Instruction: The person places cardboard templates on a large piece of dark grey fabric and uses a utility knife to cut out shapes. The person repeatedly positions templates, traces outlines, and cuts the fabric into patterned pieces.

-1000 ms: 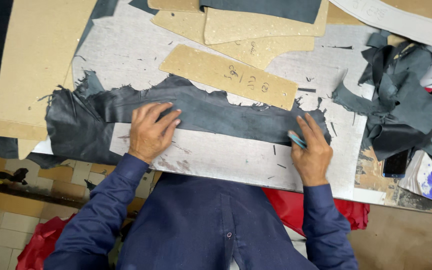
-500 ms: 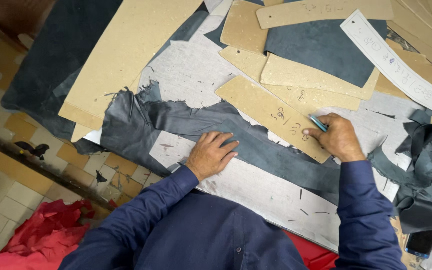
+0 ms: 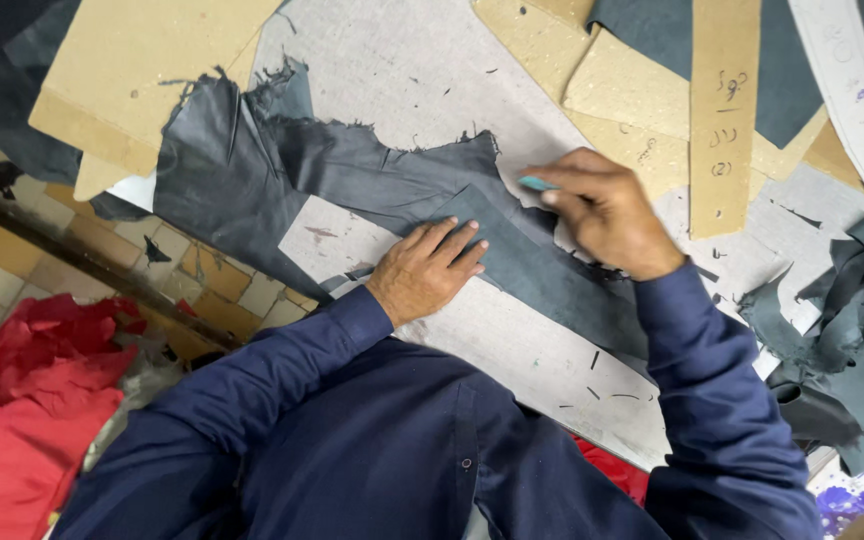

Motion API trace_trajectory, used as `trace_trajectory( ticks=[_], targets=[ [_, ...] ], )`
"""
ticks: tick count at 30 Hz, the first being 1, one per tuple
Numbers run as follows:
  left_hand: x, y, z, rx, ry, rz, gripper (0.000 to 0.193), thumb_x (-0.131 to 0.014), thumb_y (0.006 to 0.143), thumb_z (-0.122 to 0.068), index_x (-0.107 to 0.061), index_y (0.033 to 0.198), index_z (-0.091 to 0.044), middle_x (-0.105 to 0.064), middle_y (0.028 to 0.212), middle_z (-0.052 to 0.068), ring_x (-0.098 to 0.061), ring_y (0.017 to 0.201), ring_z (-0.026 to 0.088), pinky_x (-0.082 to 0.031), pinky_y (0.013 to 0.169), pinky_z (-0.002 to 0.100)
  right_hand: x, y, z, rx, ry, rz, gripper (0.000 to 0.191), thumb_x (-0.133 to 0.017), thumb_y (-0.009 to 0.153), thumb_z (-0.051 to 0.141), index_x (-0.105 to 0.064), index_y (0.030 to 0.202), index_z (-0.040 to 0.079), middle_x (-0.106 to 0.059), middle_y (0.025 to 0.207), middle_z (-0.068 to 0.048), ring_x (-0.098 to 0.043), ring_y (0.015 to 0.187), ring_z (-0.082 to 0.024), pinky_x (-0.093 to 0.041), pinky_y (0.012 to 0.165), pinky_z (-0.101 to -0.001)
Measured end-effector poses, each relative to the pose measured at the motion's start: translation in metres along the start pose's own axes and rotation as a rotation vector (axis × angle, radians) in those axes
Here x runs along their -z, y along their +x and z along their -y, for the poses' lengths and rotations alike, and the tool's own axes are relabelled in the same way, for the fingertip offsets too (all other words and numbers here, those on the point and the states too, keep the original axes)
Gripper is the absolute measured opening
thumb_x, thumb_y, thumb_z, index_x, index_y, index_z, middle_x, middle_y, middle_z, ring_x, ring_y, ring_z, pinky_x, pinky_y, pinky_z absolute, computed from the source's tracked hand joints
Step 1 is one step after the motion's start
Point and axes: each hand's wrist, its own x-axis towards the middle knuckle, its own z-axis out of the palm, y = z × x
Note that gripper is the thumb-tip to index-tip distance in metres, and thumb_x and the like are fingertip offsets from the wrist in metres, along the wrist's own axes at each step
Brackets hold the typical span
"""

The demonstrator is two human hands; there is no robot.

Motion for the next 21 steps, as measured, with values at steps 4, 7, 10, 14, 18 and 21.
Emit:
trace_trajectory(
  ticks=[4, 7, 10, 14, 18, 21],
  targets=[
    [-0.007, -0.007, 0.005, 0.003, 0.015, 0.006, 0.035, -0.064, 0.103, -0.032, -0.072, 0.123, -0.004, -0.066, 0.133, 0.017, -0.061, 0.124, 0.035, -0.056, 0.096, 0.042, -0.039, 0.051, 0.013, 0.168, -0.143, 0.186, 0.041, -0.067, 0.083, -0.012, -0.078, 0.118, 0.009, -0.069, 0.099, -0.008, -0.068, 0.082, -0.019, -0.056, 0.066, -0.0310],
    [-0.012, -0.010, 0.009, 0.000, 0.025, 0.017, 0.036, -0.061, 0.104, -0.032, -0.072, 0.124, -0.003, -0.066, 0.134, 0.018, -0.060, 0.129, 0.035, -0.056, 0.098, 0.042, -0.054, 0.077, 0.005, 0.285, -0.165, 0.246, 0.033, -0.073, 0.081, -0.008, -0.079, 0.109, 0.008, -0.067, 0.093, -0.008, -0.067, 0.080, -0.022, -0.056, 0.065, -0.0330],
    [-0.016, -0.013, 0.012, 0.001, 0.028, 0.031, 0.037, -0.060, 0.105, -0.031, -0.072, 0.123, -0.001, -0.066, 0.134, 0.019, -0.058, 0.132, 0.035, -0.055, 0.104, 0.042, -0.062, 0.088, -0.005, 0.321, -0.154, 0.291, 0.030, -0.075, 0.078, -0.006, -0.079, 0.104, 0.007, -0.066, 0.089, -0.008, -0.067, 0.080, -0.024, -0.056, 0.066, -0.0340],
    [-0.021, -0.014, 0.015, 0.004, 0.037, 0.014, 0.037, -0.059, 0.106, -0.032, -0.071, 0.123, -0.001, -0.066, 0.135, 0.019, -0.057, 0.133, 0.034, -0.053, 0.108, 0.042, -0.066, 0.093, -0.015, 0.378, -0.173, 0.317, 0.026, -0.077, 0.075, -0.002, -0.079, 0.100, 0.007, -0.064, 0.087, -0.008, -0.067, 0.079, -0.025, -0.056, 0.067, -0.0366],
    [-0.026, -0.012, 0.017, 0.007, 0.046, 0.003, 0.037, -0.061, 0.106, -0.032, -0.072, 0.124, -0.003, -0.066, 0.134, 0.016, -0.059, 0.133, 0.032, -0.053, 0.107, 0.039, -0.067, 0.095, -0.020, 0.408, -0.214, 0.333, 0.028, -0.078, 0.071, 0.001, -0.078, 0.099, 0.006, -0.063, 0.087, -0.008, -0.065, 0.081, -0.026, -0.055, 0.066, -0.0380],
    [-0.028, -0.009, 0.017, 0.013, 0.041, -0.005, 0.035, -0.062, 0.107, -0.032, -0.072, 0.125, -0.004, -0.067, 0.133, 0.014, -0.059, 0.133, 0.031, -0.054, 0.105, 0.038, -0.066, 0.094, -0.026, 0.458, -0.267, 0.361, 0.032, -0.078, 0.067, 0.005, -0.077, 0.099, 0.004, -0.062, 0.088, -0.008, -0.064, 0.087, -0.027, -0.054, 0.068, -0.0393]
  ],
)
